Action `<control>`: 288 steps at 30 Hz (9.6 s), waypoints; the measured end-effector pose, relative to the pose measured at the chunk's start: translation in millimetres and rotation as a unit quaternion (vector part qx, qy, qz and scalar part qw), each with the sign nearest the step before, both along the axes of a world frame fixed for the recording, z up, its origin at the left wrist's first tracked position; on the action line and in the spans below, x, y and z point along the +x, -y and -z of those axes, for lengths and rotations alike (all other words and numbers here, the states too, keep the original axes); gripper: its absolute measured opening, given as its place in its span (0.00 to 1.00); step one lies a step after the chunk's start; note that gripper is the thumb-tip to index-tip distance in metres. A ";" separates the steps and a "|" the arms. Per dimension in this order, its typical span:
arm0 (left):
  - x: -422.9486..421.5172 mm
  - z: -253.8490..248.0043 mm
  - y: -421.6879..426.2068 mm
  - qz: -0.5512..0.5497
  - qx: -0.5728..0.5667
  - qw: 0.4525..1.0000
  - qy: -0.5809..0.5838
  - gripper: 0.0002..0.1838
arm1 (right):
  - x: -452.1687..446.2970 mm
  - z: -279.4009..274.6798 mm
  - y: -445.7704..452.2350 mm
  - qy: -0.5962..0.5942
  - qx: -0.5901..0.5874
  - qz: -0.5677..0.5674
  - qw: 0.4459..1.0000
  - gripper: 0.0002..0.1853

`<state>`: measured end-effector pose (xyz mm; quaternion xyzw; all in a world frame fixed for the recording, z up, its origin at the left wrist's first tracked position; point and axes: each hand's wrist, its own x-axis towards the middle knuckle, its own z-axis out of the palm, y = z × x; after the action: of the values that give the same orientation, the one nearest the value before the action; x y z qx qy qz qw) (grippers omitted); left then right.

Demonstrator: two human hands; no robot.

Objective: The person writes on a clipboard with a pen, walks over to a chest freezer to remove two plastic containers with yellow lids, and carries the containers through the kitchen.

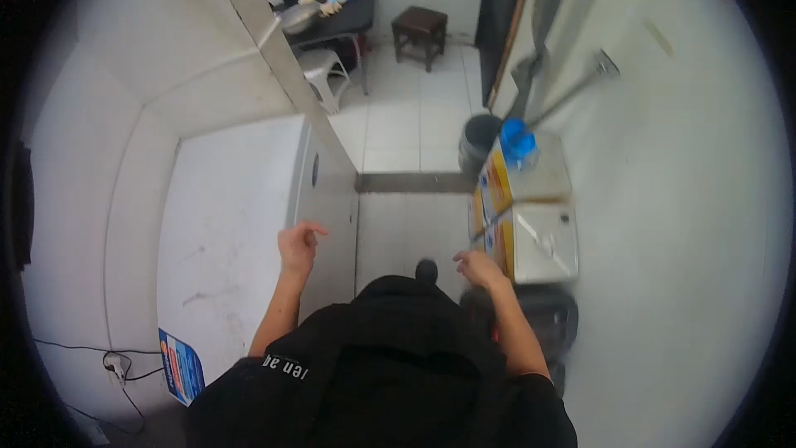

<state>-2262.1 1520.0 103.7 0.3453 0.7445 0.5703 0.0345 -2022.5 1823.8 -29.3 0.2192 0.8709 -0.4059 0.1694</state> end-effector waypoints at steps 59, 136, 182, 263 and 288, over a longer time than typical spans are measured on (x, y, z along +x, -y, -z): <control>-870.5 227.4 -225.2 -0.792 0.080 0.598 0.093 0.26 | -1340.1 108.8 -146.4 -0.284 -0.128 -0.503 0.806 0.29; -2723.6 32.4 1017.7 -0.771 0.094 0.563 -0.283 0.31 | -2811.6 140.7 974.2 -0.166 0.032 -0.421 0.891 0.10; -3200.5 54.5 1405.5 -0.244 0.100 0.964 -0.027 0.18 | -3514.6 141.0 1780.0 -0.106 -0.091 -0.819 0.557 0.16; -4088.9 212.9 3841.6 -0.748 0.057 0.660 0.027 0.23 | -4716.3 199.5 3878.0 -0.069 0.082 -0.697 0.709 0.24; -4594.2 148.1 4213.2 -0.653 -0.064 0.754 0.019 0.07 | -5235.3 198.0 4282.8 -0.346 0.079 -0.392 0.849 0.32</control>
<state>-6856.3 -2693.2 -44.4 -0.2384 0.8233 0.4113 -0.3102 -7257.8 -2459.0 -227.3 -0.2819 0.9160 -0.2849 -0.0158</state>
